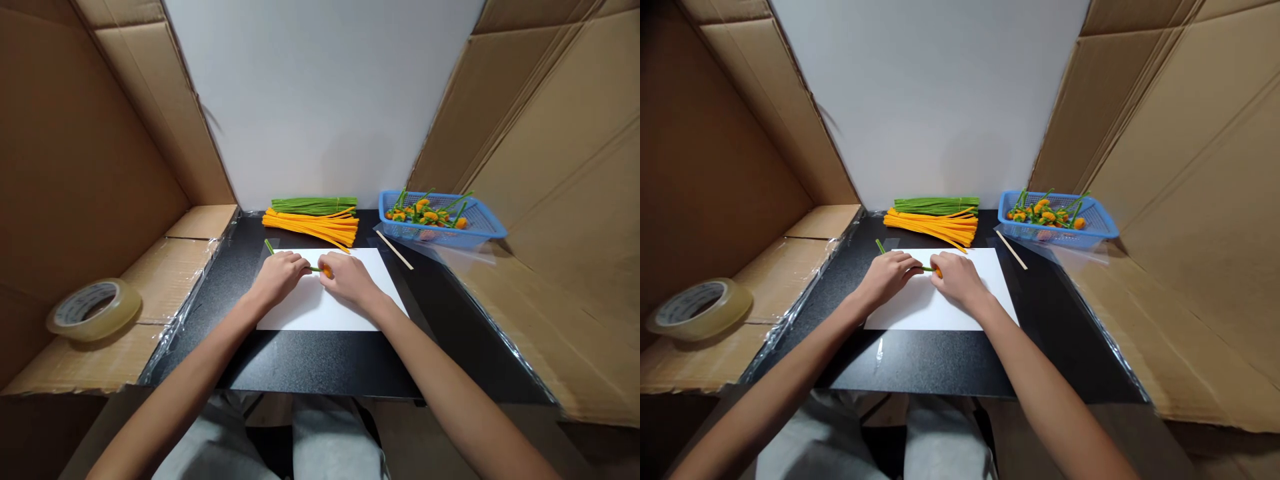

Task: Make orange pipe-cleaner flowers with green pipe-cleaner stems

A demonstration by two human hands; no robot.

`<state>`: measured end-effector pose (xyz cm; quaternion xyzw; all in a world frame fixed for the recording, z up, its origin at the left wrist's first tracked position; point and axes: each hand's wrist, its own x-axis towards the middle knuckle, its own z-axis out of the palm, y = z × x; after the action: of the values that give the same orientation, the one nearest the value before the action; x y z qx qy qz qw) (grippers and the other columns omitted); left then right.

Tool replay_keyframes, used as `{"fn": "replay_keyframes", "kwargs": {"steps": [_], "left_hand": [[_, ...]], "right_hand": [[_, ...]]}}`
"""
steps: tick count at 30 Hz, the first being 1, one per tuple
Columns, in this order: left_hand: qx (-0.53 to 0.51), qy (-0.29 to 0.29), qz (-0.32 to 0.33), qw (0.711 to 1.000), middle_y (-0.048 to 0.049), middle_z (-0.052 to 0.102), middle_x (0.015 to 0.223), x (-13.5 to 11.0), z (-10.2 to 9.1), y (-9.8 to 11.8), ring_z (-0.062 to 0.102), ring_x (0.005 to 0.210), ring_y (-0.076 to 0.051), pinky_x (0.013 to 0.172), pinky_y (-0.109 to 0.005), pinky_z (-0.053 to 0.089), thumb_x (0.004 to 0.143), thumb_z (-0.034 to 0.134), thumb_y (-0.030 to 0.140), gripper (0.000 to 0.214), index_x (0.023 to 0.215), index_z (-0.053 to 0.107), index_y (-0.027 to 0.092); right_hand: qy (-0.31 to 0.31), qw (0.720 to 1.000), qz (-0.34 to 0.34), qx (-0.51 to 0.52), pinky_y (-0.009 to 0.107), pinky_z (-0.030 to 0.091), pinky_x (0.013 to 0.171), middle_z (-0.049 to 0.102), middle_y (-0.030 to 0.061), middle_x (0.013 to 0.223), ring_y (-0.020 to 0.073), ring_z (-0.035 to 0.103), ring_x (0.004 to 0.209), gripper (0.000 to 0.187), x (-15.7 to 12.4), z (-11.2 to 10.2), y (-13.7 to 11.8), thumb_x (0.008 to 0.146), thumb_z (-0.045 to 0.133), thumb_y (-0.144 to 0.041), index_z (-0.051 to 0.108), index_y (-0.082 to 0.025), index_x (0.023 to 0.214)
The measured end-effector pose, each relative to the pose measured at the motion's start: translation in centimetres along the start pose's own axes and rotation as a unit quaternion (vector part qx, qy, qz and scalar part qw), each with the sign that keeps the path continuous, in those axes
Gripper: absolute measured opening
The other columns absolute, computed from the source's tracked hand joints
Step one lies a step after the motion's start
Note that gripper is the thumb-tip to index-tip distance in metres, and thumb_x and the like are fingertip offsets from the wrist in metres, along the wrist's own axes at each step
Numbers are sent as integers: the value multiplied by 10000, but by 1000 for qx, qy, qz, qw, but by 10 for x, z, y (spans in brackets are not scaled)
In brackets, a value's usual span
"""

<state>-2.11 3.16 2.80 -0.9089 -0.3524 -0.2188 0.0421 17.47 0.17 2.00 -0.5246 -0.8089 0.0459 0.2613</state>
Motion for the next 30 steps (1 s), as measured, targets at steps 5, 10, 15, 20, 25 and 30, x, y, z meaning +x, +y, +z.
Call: {"fn": "replay_keyframes", "kwargs": {"steps": [5, 10, 15, 20, 25, 30], "left_hand": [[4, 15, -17, 1000, -71, 720, 812, -1, -4, -9, 625, 763, -191, 696, -292, 442, 938, 617, 270, 171, 867, 750, 190], [18, 28, -18, 999, -59, 727, 806, -1, -11, -20, 615, 754, -197, 705, -308, 438, 939, 608, 265, 181, 862, 759, 203], [42, 34, -18, 998, -59, 756, 828, -4, -18, -38, 629, 760, -210, 731, -330, 447, 934, 605, 254, 183, 872, 773, 216], [9, 86, -42, 995, -47, 779, 882, -8, -20, -52, 668, 770, -198, 748, -303, 476, 924, 589, 199, 205, 919, 790, 236], [-8, 132, -52, 990, -55, 772, 820, -9, -18, -51, 677, 717, -185, 718, -283, 491, 908, 632, 227, 168, 949, 794, 232], [-64, 221, -95, 968, -41, 773, 789, -10, -16, -56, 701, 694, -193, 693, -290, 513, 860, 717, 342, 124, 866, 788, 240]], "right_hand": [[9, 999, 33, -32, 290, 306, 616, 699, 43, 779, 193, 590, 718, 119, 0, 0, 5, 816, 583, -150, 683, -215, 825], [36, 998, 48, -8, 284, 353, 641, 723, 40, 765, 191, 618, 690, 147, 0, 4, 17, 797, 592, -149, 719, -218, 825], [39, 996, 68, 43, 278, 392, 659, 728, 40, 747, 186, 634, 681, 170, 2, 3, 26, 780, 577, -144, 734, -202, 812], [57, 990, 97, 81, 272, 411, 661, 722, 27, 728, 171, 634, 659, 167, 3, -1, 29, 766, 586, -142, 737, -199, 810], [87, 987, 98, 90, 281, 434, 681, 741, 39, 764, 182, 659, 685, 160, 4, -3, 29, 780, 590, -156, 741, -198, 812], [140, 977, 91, 131, 279, 461, 700, 755, 42, 798, 185, 680, 714, 158, 3, -4, 26, 787, 582, -170, 736, -199, 809]]}}
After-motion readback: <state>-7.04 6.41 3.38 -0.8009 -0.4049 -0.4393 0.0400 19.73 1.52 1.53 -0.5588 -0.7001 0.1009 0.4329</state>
